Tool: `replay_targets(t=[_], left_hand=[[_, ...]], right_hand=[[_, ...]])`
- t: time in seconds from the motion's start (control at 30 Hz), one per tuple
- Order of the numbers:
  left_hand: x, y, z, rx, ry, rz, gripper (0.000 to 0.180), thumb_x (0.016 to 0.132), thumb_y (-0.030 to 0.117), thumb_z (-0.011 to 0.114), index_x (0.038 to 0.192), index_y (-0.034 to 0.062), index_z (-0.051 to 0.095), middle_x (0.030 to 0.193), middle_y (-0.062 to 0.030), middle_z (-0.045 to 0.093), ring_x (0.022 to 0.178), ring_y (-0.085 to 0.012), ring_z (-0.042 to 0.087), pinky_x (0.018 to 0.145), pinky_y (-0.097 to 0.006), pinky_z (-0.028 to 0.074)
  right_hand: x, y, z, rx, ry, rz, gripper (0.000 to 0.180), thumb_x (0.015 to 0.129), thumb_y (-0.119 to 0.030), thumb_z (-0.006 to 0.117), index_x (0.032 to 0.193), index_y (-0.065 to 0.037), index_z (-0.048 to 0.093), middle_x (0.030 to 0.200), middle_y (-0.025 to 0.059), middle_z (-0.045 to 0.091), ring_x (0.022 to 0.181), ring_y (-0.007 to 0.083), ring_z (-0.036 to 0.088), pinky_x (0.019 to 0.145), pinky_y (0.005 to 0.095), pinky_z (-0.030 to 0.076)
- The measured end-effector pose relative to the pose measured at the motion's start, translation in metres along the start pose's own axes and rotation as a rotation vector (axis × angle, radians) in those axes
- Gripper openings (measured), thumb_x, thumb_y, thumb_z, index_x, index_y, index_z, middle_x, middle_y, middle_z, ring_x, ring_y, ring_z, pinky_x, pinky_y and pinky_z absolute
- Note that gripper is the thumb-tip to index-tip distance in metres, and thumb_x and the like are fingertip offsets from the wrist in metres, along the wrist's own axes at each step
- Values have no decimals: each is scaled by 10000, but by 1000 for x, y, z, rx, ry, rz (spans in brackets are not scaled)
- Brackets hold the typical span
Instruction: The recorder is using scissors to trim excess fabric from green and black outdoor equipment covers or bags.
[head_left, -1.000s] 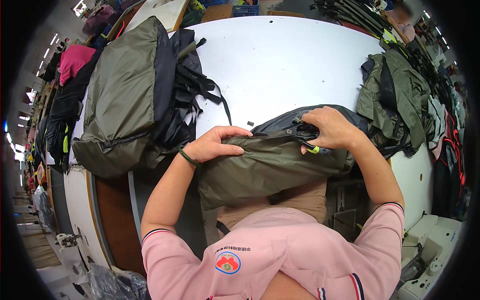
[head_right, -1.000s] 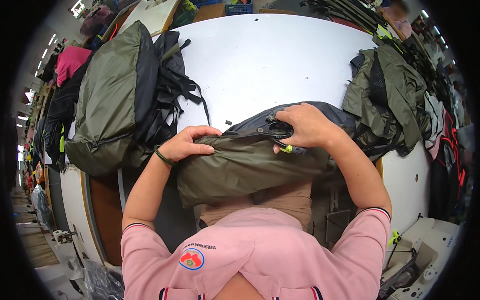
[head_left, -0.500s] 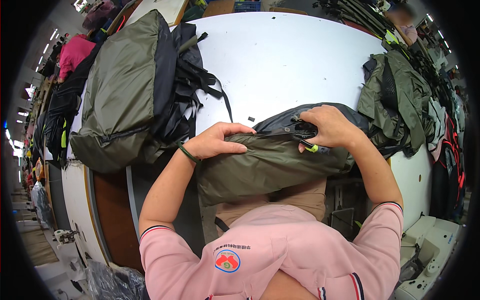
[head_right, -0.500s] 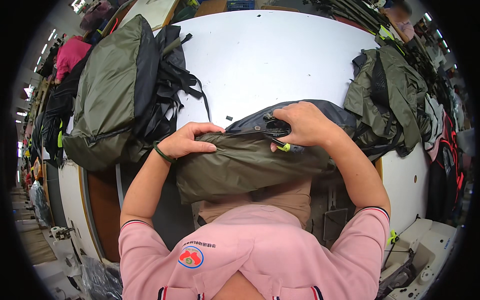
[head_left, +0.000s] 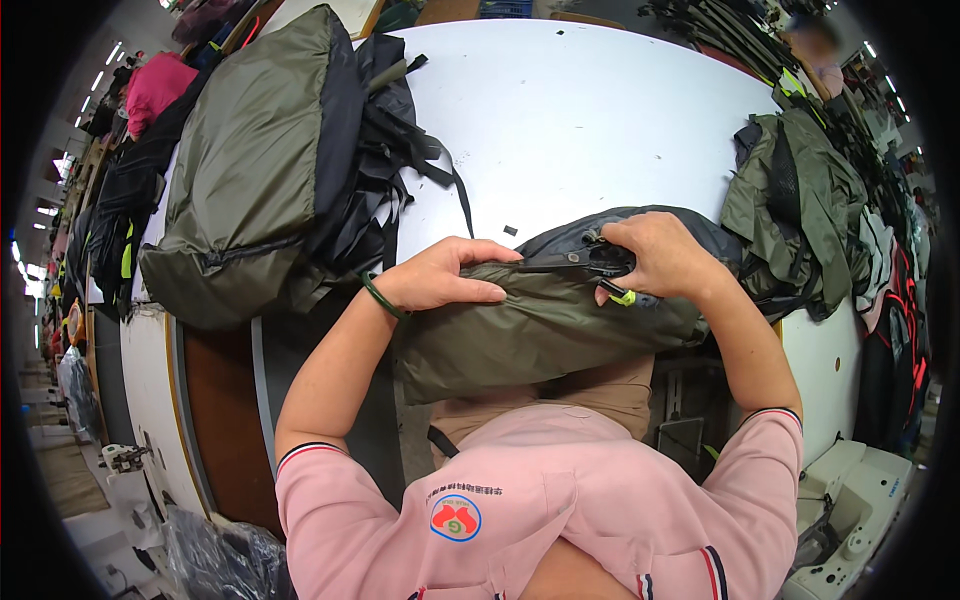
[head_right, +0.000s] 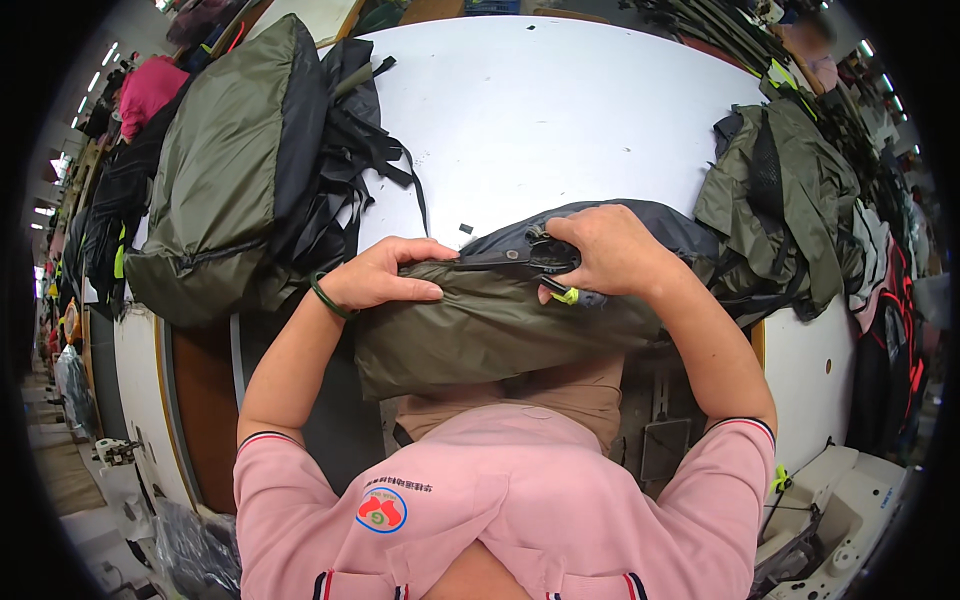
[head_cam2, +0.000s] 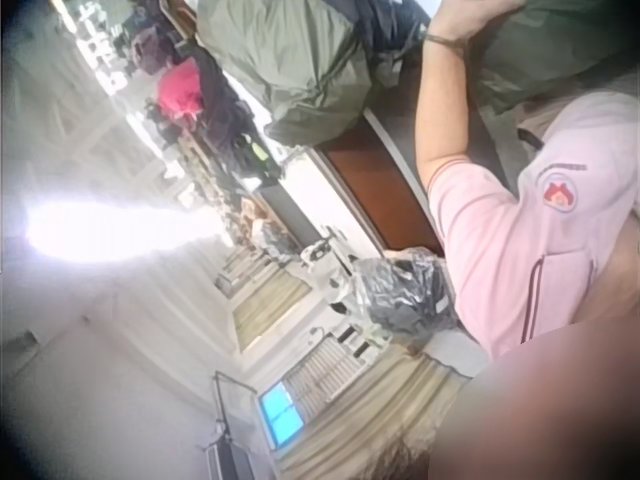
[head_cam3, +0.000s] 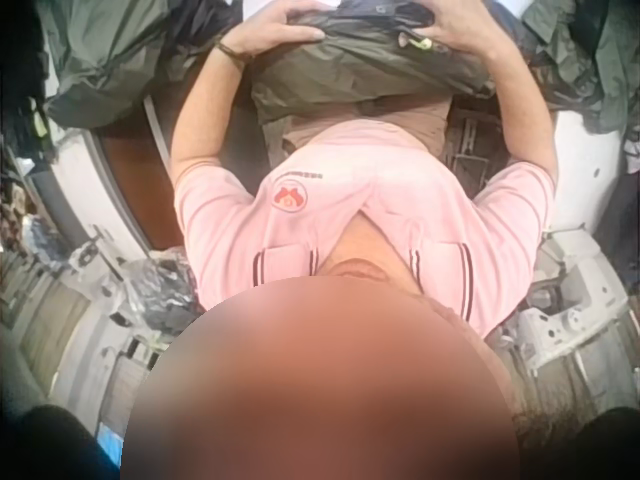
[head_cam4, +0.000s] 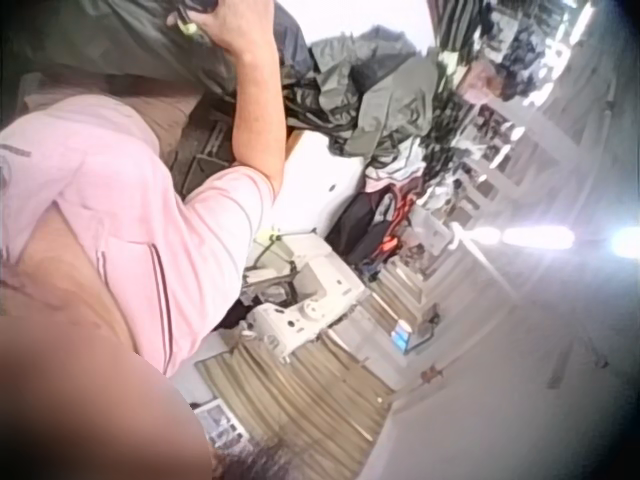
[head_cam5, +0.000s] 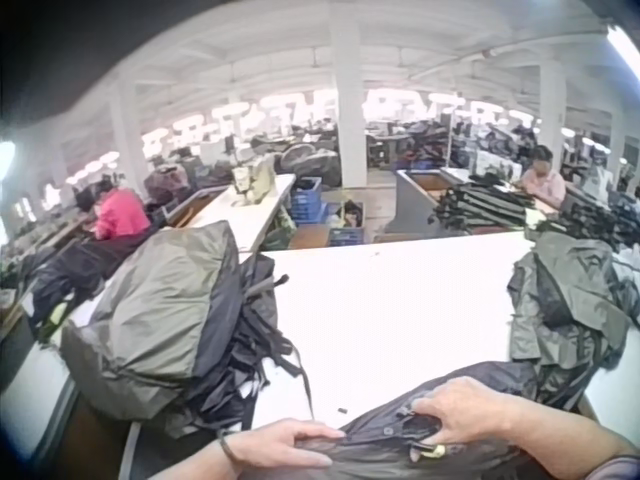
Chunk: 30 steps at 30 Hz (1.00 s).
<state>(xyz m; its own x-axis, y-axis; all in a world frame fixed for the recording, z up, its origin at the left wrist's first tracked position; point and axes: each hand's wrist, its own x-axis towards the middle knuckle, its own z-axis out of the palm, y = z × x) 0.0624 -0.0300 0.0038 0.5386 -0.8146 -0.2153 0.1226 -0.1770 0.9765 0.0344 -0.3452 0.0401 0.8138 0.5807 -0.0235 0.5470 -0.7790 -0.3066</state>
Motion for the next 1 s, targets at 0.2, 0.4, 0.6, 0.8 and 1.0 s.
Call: replay_targets(t=[0.2,0.4,0.6,0.8,1.0], left_hand=[[-1,0,1,-32,-14,-4,461,860,123,728,1281,-3,589,1171,-53,648,1066,-125,577,960,-274,453],[0,5,4,13,-20,25,468,861,140,728,1286,4,588,1167,-56,650,1063,-131,579,958,-276,450],[0,7,4,79,-52,2,469,859,136,729,1285,-3,588,1175,-59,647,1068,-126,574,960,-271,448],[1,14,10,68,-7,17,458,843,130,745,1257,-2,600,1121,-58,656,1027,-123,580,927,-271,459],[-8,24,12,229,60,-30,381,838,187,759,1152,18,624,1009,-49,653,934,-119,582,841,-274,473]], right_hand=[[0,-4,-4,-24,-44,46,602,605,-537,828,761,-29,546,664,145,581,694,376,600,619,449,453],[1,-11,-3,3,-26,21,612,613,-552,821,778,-31,546,671,151,583,698,374,603,627,451,458],[-2,-10,-6,-65,-74,72,605,638,-573,799,799,-38,567,661,148,596,699,366,617,629,447,470],[-3,-11,-5,51,0,52,537,667,-488,814,810,-32,569,686,151,604,703,370,616,622,437,470],[-5,0,21,256,-16,-5,322,750,-215,770,829,7,551,733,191,586,669,375,565,607,404,447]])
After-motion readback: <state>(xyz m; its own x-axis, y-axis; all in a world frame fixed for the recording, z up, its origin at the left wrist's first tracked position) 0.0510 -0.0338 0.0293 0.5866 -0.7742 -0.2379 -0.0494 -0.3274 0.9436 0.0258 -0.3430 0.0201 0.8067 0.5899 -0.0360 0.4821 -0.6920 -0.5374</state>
